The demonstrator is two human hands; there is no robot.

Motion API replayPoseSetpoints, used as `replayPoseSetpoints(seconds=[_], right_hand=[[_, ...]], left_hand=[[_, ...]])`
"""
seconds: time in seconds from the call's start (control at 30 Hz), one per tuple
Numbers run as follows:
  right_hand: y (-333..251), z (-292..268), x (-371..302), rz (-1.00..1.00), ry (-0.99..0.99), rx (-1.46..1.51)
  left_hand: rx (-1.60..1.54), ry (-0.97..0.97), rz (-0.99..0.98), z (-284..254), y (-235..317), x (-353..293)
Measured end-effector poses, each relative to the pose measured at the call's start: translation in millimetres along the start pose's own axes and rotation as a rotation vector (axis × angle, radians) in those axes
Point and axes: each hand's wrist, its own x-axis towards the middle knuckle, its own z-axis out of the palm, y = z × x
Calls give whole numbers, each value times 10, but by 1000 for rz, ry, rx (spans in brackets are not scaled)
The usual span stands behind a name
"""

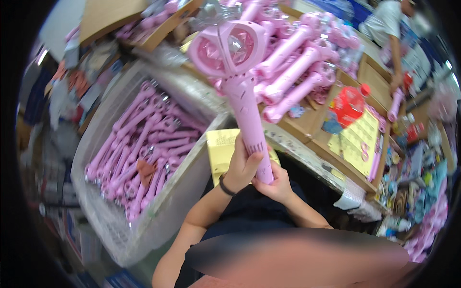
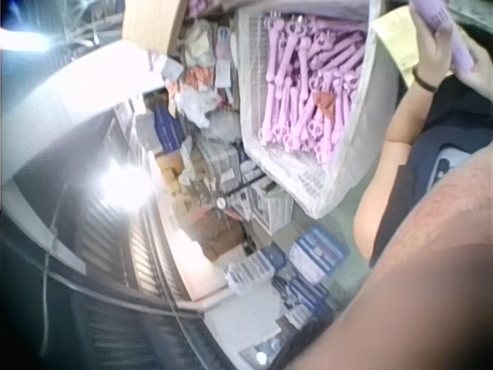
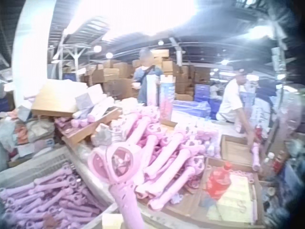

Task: The person wipes pink plastic toys with a cloth, then picks up a yellow paper and appears to read it. The person continues to wipe and handle the toys, placing them back into a basket.

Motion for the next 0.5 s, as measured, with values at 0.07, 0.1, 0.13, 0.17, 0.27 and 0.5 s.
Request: replayPoseSetpoints(seconds=[0.07, 0.1, 0.13, 0.17, 0.27, 0.5], right_hand=[[-92, -261, -96, -12, -18, 240], [-174, -442, -176, -44, -48, 399], [-285, -702, -240, 12, -35, 430], [-396, -957, -258, -33, 32, 452], [-755, -1873, -109, -141, 394, 335], [-382, -3465, 658, 264, 775, 86]], left_hand=[[-1, -197, -51, 52, -17, -34], [113, -273, -29, 54, -25, -29], [310, -311, -6, 56, -22, -54], [444, -387, -5, 40, -28, -57], [683, -541, 39, -18, -20, -150], [756, -515, 16, -211, 58, -439]])
